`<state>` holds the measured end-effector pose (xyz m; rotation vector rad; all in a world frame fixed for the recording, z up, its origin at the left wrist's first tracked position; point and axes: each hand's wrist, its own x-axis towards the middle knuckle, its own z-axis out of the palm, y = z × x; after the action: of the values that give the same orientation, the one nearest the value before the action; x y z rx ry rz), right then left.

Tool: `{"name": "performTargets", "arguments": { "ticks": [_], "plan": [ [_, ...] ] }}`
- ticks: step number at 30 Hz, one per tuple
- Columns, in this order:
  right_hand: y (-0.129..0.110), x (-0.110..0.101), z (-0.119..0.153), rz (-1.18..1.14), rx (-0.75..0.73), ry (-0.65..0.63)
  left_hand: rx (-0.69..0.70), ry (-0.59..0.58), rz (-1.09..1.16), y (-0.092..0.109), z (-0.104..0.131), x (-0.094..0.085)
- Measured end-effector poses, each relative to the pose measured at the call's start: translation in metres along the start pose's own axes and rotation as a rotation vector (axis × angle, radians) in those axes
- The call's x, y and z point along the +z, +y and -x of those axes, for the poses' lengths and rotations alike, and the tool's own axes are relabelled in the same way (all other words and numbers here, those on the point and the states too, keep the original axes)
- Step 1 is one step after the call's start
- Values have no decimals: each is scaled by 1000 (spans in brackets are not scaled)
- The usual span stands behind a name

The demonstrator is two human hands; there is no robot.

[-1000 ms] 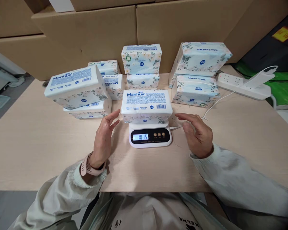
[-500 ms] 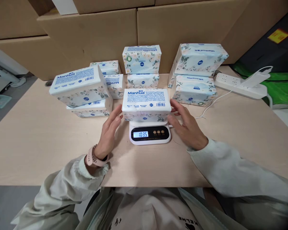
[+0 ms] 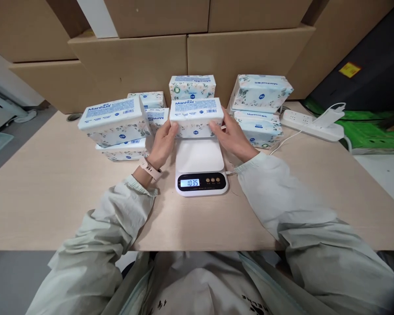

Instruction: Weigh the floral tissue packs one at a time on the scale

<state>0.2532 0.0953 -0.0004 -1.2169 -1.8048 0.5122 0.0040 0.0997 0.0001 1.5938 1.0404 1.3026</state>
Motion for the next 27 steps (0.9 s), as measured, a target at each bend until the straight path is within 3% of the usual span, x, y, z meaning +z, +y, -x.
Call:
{"name": "performTargets", "arguments": {
  "ticks": [10,14,21,27],
  "plan": [
    [39,28,-25,118,119,64,-21,35,-68,-27,-31,6],
    [37,34,-33,164,151,59,-29,69,-90,-42,-44,14],
    [19,30,-23,279,260,-70,-96,68,-227,-61,-46,12],
    [33,32,-19,185,303,-100,-77,67,-278,-67,-41,10]
  ]
}}
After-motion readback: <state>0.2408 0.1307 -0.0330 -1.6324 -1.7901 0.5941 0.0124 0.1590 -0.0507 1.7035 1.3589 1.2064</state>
